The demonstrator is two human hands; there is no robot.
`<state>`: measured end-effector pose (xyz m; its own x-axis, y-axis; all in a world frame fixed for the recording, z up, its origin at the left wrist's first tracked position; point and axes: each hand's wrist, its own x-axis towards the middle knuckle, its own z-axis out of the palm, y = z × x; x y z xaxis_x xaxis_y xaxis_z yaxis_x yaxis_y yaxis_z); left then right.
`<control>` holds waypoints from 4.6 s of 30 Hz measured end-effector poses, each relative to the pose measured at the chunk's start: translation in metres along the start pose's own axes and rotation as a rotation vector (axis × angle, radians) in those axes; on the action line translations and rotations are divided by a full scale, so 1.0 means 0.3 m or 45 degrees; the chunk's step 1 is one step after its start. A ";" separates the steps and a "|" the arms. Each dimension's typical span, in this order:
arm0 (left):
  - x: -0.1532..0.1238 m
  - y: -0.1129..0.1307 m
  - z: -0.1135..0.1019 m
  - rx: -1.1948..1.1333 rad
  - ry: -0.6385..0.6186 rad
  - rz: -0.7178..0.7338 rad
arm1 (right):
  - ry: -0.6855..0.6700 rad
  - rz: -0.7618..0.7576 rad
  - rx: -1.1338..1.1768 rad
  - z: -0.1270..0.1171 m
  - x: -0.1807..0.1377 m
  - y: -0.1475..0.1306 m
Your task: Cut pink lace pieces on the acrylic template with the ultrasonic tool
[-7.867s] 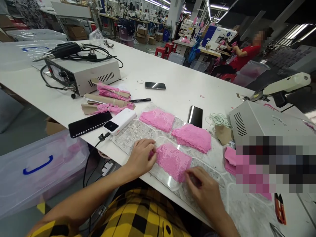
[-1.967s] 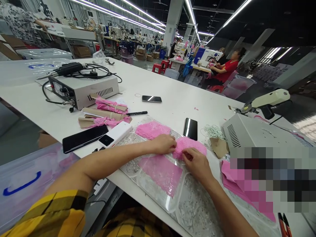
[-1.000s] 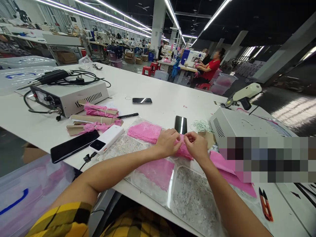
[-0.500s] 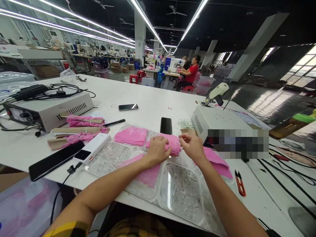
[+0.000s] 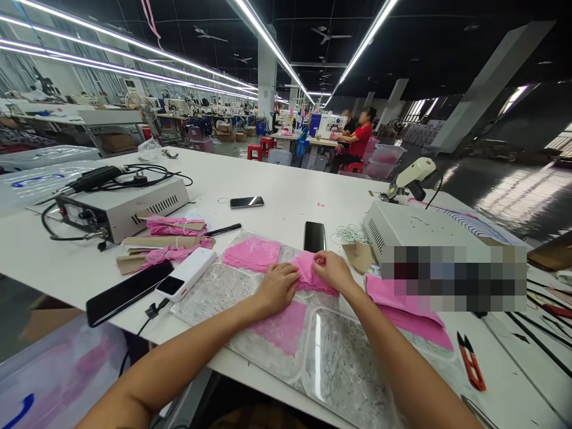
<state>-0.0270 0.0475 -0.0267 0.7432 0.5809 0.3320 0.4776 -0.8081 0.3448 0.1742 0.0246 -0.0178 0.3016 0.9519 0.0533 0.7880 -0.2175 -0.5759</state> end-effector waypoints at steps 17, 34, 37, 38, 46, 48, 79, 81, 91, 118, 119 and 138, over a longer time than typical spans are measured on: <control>0.151 0.187 0.036 0.056 0.147 -0.363 | 0.119 0.105 0.552 -0.156 -0.055 -0.058; -0.038 0.293 0.053 0.009 -0.151 0.535 | 0.361 0.329 0.559 -0.249 -0.713 0.204; -0.086 0.288 0.045 0.027 -0.213 0.752 | 0.199 0.380 0.499 -0.221 -0.767 0.233; -0.075 0.288 0.044 0.024 -0.222 0.772 | 0.174 0.388 0.494 -0.220 -0.763 0.239; 0.062 0.311 -0.024 -0.050 -0.169 0.717 | 0.329 0.399 0.530 -0.248 -0.677 0.242; 0.014 0.316 -0.041 -0.176 -0.314 0.900 | 0.281 0.392 0.488 -0.242 -0.714 0.239; 0.474 0.421 0.203 -0.024 -0.752 0.369 | 0.611 0.394 0.219 -0.282 -0.538 0.333; 0.467 0.418 0.215 -0.011 -0.755 0.391 | 0.612 0.391 0.218 -0.276 -0.537 0.340; 0.501 0.393 0.229 -0.123 -0.776 0.363 | 0.623 0.297 0.107 -0.260 -0.512 0.352; 0.518 0.389 0.131 -0.423 -0.758 0.542 | 0.438 0.533 0.658 -0.243 -0.474 0.296; 0.500 0.393 0.113 -0.438 -0.764 0.577 | 0.414 0.573 0.720 -0.244 -0.479 0.291; 0.174 0.299 -0.008 -0.609 -1.070 0.911 | 0.404 0.618 0.401 -0.207 -0.701 0.289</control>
<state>0.0536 0.0056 0.0238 0.9271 -0.3733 -0.0332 -0.2580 -0.6999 0.6660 0.2124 -0.2079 -0.0282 0.7646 0.6415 -0.0623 0.3425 -0.4862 -0.8039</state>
